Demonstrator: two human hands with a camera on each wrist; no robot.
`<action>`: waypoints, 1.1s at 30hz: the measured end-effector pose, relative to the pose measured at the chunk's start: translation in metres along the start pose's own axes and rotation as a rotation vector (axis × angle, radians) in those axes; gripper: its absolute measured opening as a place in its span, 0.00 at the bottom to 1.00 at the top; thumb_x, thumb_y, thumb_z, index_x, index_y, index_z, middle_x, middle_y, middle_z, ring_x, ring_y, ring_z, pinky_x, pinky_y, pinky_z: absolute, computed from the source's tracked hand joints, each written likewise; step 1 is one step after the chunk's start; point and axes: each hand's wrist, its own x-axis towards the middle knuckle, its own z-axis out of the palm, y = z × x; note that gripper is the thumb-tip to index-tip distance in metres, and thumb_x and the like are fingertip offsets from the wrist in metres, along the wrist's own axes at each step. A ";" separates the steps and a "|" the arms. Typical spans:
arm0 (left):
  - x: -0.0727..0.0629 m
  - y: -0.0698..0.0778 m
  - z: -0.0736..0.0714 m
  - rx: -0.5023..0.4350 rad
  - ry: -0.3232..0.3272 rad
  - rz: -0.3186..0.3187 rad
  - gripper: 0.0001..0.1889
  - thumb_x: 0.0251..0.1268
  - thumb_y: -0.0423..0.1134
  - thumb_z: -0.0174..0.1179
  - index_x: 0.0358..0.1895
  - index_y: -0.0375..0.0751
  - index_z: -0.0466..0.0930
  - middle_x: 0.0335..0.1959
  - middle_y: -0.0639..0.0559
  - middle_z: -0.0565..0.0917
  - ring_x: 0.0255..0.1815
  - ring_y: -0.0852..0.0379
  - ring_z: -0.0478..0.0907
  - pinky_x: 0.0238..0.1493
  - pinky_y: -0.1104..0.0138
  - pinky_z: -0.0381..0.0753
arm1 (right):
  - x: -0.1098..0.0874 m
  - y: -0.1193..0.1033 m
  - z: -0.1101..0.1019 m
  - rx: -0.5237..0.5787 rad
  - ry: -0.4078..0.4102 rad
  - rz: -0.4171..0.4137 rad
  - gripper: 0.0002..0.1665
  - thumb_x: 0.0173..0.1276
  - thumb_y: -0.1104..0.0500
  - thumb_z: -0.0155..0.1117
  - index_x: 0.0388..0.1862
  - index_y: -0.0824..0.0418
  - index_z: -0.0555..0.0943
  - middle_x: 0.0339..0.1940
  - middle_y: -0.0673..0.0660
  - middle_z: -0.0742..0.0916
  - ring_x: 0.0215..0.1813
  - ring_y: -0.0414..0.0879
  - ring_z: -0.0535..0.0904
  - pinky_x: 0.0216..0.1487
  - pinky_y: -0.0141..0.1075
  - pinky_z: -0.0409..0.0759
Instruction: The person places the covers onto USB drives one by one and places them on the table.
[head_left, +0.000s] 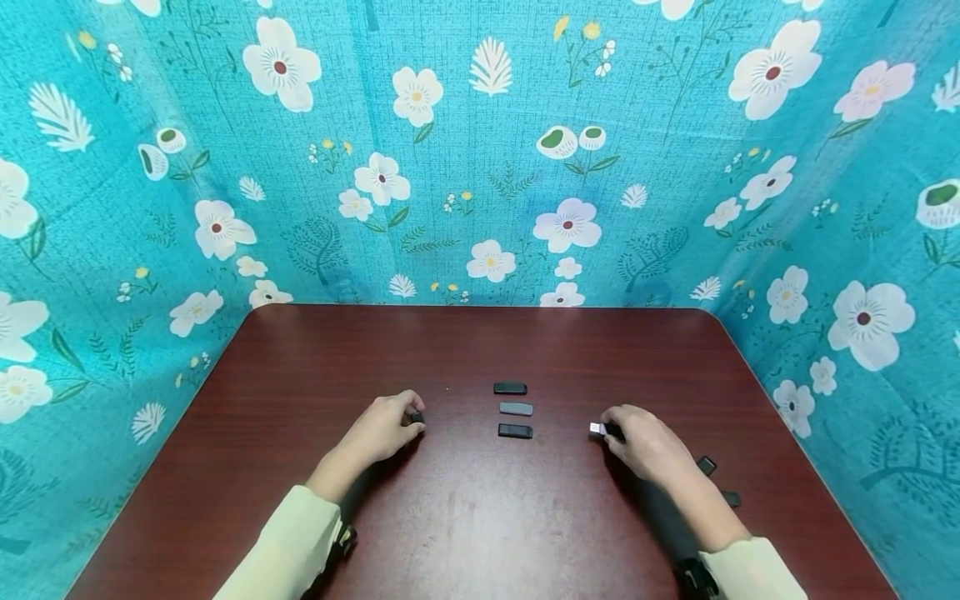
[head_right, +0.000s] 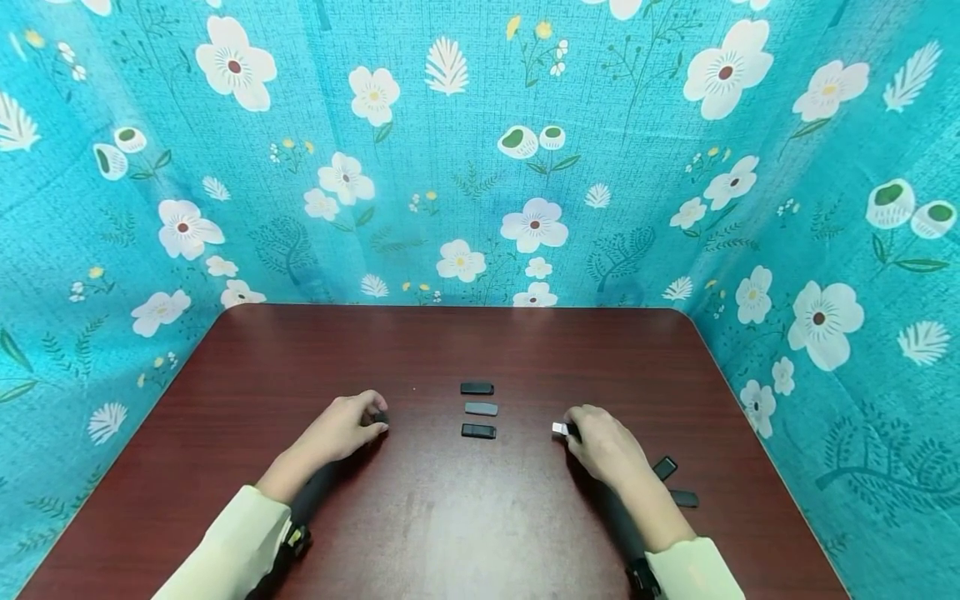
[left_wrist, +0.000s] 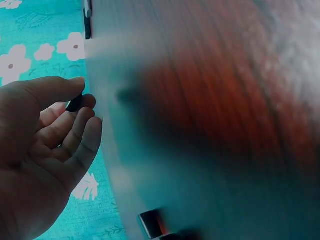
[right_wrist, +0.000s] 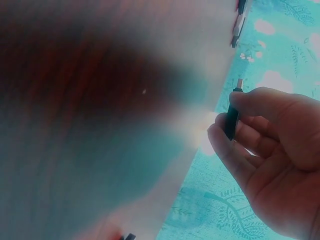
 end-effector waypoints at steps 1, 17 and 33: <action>0.000 0.000 0.001 0.003 -0.001 0.004 0.11 0.63 0.37 0.70 0.47 0.44 0.81 0.40 0.51 0.87 0.42 0.55 0.84 0.47 0.56 0.82 | 0.000 -0.001 0.000 -0.004 0.001 -0.002 0.11 0.64 0.66 0.71 0.45 0.63 0.83 0.42 0.57 0.86 0.41 0.48 0.80 0.42 0.46 0.80; -0.002 0.012 0.006 0.036 -0.042 0.055 0.10 0.67 0.42 0.68 0.49 0.47 0.84 0.35 0.58 0.86 0.32 0.65 0.79 0.44 0.60 0.81 | 0.003 -0.013 0.001 0.009 0.026 -0.032 0.11 0.63 0.66 0.71 0.44 0.63 0.84 0.42 0.57 0.87 0.43 0.49 0.82 0.44 0.48 0.81; -0.005 0.027 0.012 0.058 -0.074 0.082 0.11 0.68 0.43 0.67 0.50 0.47 0.83 0.39 0.56 0.84 0.41 0.58 0.79 0.46 0.59 0.80 | 0.005 -0.026 0.007 0.016 0.028 -0.065 0.11 0.62 0.66 0.72 0.44 0.62 0.84 0.42 0.56 0.87 0.45 0.50 0.83 0.47 0.48 0.82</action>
